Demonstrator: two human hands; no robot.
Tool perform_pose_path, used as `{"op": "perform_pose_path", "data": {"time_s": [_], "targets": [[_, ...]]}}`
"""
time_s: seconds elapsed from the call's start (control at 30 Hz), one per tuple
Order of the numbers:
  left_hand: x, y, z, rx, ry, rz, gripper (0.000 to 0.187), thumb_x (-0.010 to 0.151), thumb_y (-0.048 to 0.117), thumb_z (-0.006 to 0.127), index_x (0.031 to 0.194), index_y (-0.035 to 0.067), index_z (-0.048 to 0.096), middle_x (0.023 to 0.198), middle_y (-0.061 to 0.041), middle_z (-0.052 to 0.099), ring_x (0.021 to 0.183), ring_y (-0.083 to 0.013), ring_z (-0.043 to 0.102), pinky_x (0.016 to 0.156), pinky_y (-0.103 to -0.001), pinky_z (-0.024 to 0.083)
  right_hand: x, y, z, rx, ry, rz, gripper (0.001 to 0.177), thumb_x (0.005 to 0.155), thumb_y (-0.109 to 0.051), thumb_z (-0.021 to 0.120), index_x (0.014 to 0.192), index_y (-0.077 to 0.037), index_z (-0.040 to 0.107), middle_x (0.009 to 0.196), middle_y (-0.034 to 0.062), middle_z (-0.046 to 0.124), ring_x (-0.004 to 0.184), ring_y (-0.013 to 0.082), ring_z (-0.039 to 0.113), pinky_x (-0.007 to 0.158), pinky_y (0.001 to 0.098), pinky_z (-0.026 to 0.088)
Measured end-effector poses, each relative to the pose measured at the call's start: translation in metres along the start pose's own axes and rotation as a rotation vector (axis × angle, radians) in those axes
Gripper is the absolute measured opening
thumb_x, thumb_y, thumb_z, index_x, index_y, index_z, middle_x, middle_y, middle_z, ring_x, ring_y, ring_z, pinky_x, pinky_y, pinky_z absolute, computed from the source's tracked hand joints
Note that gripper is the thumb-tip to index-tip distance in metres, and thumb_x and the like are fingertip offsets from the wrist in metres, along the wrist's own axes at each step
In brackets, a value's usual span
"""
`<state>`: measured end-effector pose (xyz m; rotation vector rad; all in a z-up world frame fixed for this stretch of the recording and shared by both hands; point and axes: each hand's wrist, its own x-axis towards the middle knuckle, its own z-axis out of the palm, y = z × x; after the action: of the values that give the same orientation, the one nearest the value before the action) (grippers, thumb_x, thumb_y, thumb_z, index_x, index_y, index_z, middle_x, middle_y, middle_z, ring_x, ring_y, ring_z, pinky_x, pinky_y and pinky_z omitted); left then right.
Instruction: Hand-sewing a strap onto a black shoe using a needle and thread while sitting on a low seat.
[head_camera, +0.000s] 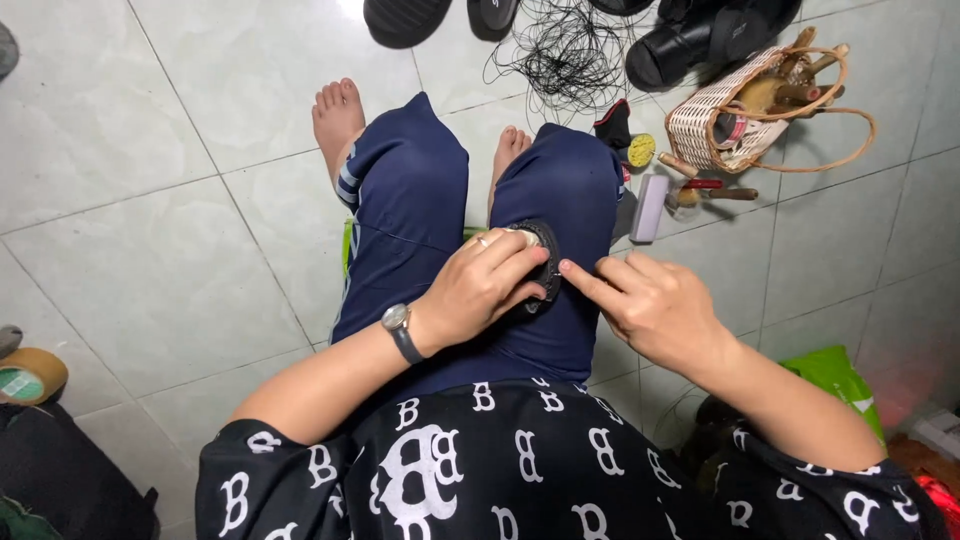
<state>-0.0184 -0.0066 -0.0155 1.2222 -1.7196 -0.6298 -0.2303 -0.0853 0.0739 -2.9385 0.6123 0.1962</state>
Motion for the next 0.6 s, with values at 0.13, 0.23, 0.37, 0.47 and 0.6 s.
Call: {"op": "perform_pose_path", "data": {"time_s": [0.13, 0.23, 0.37, 0.47, 0.6], "targets": [[0.002, -0.004, 0.006, -0.011, 0.075, 0.04, 0.034, 0.088, 0.032, 0.065, 0.103, 0.002, 0.062, 0.09, -0.011, 0.054, 0.081, -0.0317, 0.059, 0.072, -0.039, 0.051, -0.001, -0.004, 0.021, -0.077, -0.002, -0.031, 0.035, 0.089, -0.017, 0.045, 0.12, -0.019, 0.06, 0.078, -0.0028, 0.051, 0.062, 0.0126, 0.053, 0.051, 0.0245, 0.05], [0.004, -0.004, 0.003, 0.09, 0.126, 0.08, 0.033, 0.09, 0.035, 0.061, 0.101, 0.004, 0.062, 0.09, -0.01, 0.053, 0.078, -0.0297, 0.056, 0.071, -0.039, 0.048, 0.002, -0.004, 0.034, -0.039, 0.049, -0.04, 0.03, 0.091, -0.018, 0.042, 0.115, -0.013, 0.06, 0.075, -0.0027, 0.048, 0.06, 0.014, 0.052, 0.048, 0.0261, 0.048], [-0.005, 0.019, -0.008, 0.37, 0.17, 0.12, 0.023, 0.095, 0.024, 0.056, 0.078, 0.009, 0.061, 0.095, -0.011, 0.057, 0.07, -0.0244, 0.049, 0.067, -0.037, 0.046, 0.007, -0.008, 0.021, 0.156, 0.058, -0.007, 0.027, 0.092, -0.015, 0.046, 0.116, -0.01, 0.059, 0.072, 0.0001, 0.048, 0.058, 0.018, 0.053, 0.047, 0.028, 0.048], [0.004, 0.043, -0.036, -0.508, 0.028, -0.313, 0.02, 0.084, 0.018, 0.073, 0.075, 0.003, 0.063, 0.11, -0.014, 0.062, 0.091, -0.0301, 0.065, 0.076, -0.036, 0.054, 0.013, -0.007, 0.008, 0.236, 0.058, -0.01, 0.043, 0.093, -0.013, 0.044, 0.136, -0.015, 0.049, 0.07, 0.0019, 0.045, 0.056, 0.0192, 0.053, 0.045, 0.0294, 0.048], [-0.013, 0.038, -0.033, -1.167, 0.016, -0.551, 0.011, 0.092, 0.007, 0.061, 0.09, -0.003, 0.067, 0.117, -0.019, 0.061, 0.089, -0.0215, 0.067, 0.06, -0.025, 0.054, 0.011, -0.005, 0.022, 0.163, 0.059, -0.027, 0.048, 0.091, -0.015, 0.045, 0.138, -0.015, 0.05, 0.068, 0.0, 0.045, 0.053, 0.0157, 0.05, 0.044, 0.0255, 0.048]]}}
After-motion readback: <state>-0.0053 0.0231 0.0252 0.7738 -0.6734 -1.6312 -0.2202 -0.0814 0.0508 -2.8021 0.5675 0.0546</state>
